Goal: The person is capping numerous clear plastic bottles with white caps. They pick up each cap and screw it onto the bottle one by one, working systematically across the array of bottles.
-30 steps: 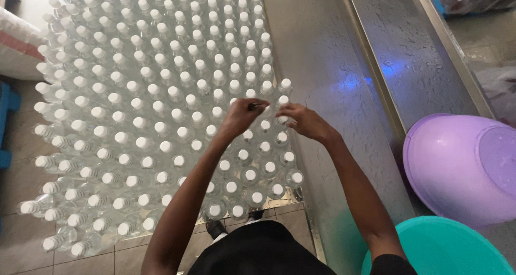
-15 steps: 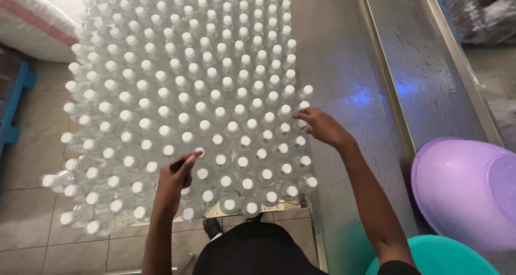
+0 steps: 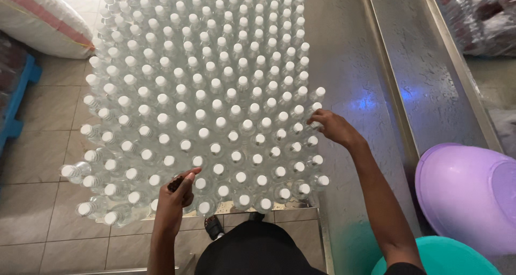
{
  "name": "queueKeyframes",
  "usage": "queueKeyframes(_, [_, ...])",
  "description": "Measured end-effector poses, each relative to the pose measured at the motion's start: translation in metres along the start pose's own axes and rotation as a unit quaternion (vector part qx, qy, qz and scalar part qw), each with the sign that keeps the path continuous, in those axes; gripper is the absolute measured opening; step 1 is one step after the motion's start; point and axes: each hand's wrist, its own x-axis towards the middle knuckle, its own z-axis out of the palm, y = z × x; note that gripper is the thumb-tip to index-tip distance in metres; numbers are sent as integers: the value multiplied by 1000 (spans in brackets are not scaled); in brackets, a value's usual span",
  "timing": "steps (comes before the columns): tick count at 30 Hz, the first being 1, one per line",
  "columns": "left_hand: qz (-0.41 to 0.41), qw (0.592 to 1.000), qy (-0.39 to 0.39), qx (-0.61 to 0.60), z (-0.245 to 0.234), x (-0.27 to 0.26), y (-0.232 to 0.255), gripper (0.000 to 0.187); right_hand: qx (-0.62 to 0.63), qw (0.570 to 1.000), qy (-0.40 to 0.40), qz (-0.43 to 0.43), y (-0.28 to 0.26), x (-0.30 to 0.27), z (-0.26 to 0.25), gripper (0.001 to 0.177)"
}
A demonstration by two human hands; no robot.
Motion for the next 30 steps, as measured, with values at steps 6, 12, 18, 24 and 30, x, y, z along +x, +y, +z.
queueKeyframes(6, [40, 999, -19, -9, -7, -8, 11, 34, 5, 996, 73, -49, -32, 0, -3, 50])
queueKeyframes(12, [47, 998, -34, -4, -11, -14, 10, 32, -57, 998, -22, -10, -25, 27, 30, 29])
queueKeyframes(18, [24, 991, -33, -127, -19, -11, -7, 33, 20, 997, 40, -65, -39, 20, 29, 25])
queueKeyframes(24, [18, 929, -126, -349, -15, -3, -31, 39, -42, 993, 71, -82, -54, 8, 25, 46])
queueKeyframes(30, [-9, 920, -113, -374, 4, 2, -42, 53, 159, 963, 181, -122, -163, -21, 43, 20])
